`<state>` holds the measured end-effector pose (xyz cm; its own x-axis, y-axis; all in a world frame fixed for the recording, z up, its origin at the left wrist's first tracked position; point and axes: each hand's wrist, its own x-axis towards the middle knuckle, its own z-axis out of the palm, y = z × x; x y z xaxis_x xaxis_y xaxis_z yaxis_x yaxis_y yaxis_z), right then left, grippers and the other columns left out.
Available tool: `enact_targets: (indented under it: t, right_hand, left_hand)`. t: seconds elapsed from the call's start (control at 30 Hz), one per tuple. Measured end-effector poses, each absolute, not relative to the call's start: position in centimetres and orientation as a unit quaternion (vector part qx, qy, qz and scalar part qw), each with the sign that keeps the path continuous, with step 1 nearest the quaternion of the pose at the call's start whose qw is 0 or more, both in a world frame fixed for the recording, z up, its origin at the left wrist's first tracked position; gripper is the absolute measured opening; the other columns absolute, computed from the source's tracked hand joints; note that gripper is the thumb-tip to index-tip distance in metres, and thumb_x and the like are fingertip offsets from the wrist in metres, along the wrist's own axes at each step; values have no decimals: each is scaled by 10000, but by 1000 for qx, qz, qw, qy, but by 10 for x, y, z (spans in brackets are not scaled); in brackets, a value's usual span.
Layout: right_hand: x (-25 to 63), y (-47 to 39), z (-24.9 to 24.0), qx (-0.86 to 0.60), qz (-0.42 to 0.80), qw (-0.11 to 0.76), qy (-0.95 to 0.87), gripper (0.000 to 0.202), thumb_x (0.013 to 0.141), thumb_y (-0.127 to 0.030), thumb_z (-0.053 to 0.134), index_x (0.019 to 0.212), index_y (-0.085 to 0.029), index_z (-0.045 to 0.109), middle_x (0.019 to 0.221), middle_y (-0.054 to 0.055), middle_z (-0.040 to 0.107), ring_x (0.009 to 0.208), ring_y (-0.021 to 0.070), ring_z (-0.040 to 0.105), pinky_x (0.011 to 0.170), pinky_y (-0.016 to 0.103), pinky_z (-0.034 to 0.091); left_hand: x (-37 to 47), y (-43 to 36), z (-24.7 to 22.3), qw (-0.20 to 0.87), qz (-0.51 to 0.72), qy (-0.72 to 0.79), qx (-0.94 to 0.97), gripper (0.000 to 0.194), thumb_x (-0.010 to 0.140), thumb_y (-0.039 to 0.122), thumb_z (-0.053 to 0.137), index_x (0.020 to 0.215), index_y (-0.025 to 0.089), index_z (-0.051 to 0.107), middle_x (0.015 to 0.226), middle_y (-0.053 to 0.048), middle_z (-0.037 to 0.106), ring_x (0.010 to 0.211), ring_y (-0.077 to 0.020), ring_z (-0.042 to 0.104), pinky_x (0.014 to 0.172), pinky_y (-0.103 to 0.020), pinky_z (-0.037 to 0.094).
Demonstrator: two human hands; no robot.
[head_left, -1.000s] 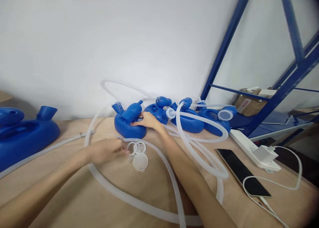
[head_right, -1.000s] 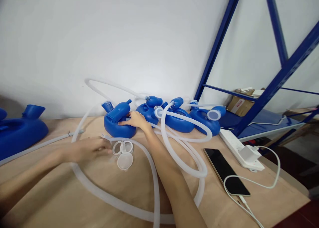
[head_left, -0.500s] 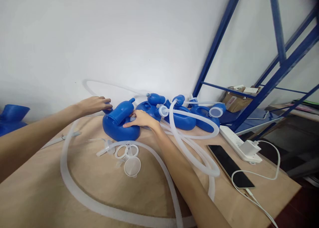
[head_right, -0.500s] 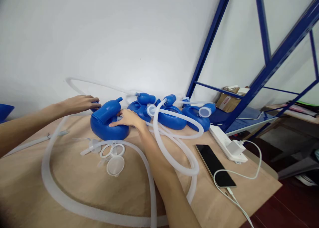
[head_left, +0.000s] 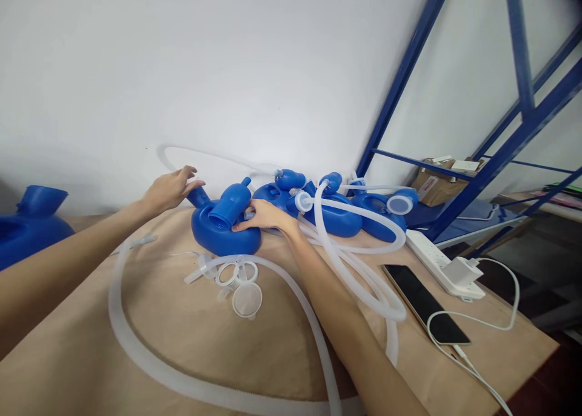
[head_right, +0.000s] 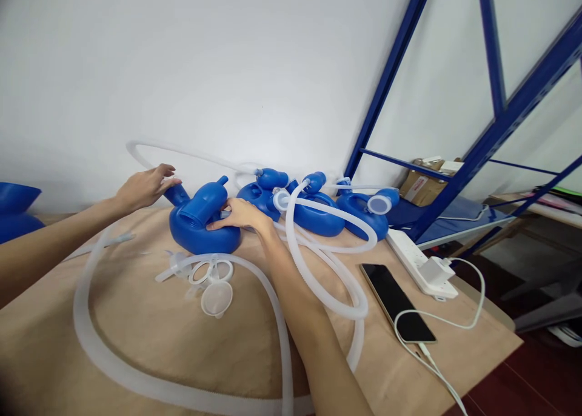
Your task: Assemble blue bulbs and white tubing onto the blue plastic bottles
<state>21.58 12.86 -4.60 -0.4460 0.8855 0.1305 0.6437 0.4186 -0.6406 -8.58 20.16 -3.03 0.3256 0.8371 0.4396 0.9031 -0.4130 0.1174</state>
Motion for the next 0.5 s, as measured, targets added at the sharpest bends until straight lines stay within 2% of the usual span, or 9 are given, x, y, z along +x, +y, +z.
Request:
enact_targets:
  t: [0.07,0.13,0.23,0.3,0.5]
  right_hand:
    - [215,128,-47,-474,255,232,-810,602,616,-593,914,1046,-204,753,1042,42,786,1016,265,724,839,302,526]
    - [213,127,-48,-487,243,232,-806,593,623,-608,911,1033,-209,757,1024,49,791,994,268,729,821,303,526]
    - [211,126,-50,-496,227,237,-804,584,642,-630,897,1022,-207,762,990,49,791,984,270,733,819,304,517]
    - [210,126,-51,-488,224,241,-809,594,648,-643,889,1028,-203,764,989,47,789,1001,272,733,840,306,512]
    - [209,128,-54,-474,216,237,-820,720,659,-715,858,1154,-205,746,1217,96,766,1175,328,704,965,385,523]
  left_hand:
    - [-90,199,-32,51,-208,-546,-810,544,935,646,456,1220,225,650,1238,-183,740,1139,-398,693,926,-434,511]
    - [-91,198,-32,56,-176,-558,-809,496,956,606,411,1139,240,691,1225,-176,745,1159,-397,684,933,-438,510]
    - [-81,198,-33,76,-157,-600,-781,534,998,525,289,1127,212,702,1225,-202,743,1127,-415,691,915,-479,514]
    - [-72,199,-33,83,-157,-629,-757,550,998,493,277,1148,184,707,1195,-230,749,1076,-435,702,881,-503,520]
    - [-54,196,-35,85,-168,-681,-708,560,995,415,285,1229,154,721,1117,-253,767,1030,-448,703,826,-510,519]
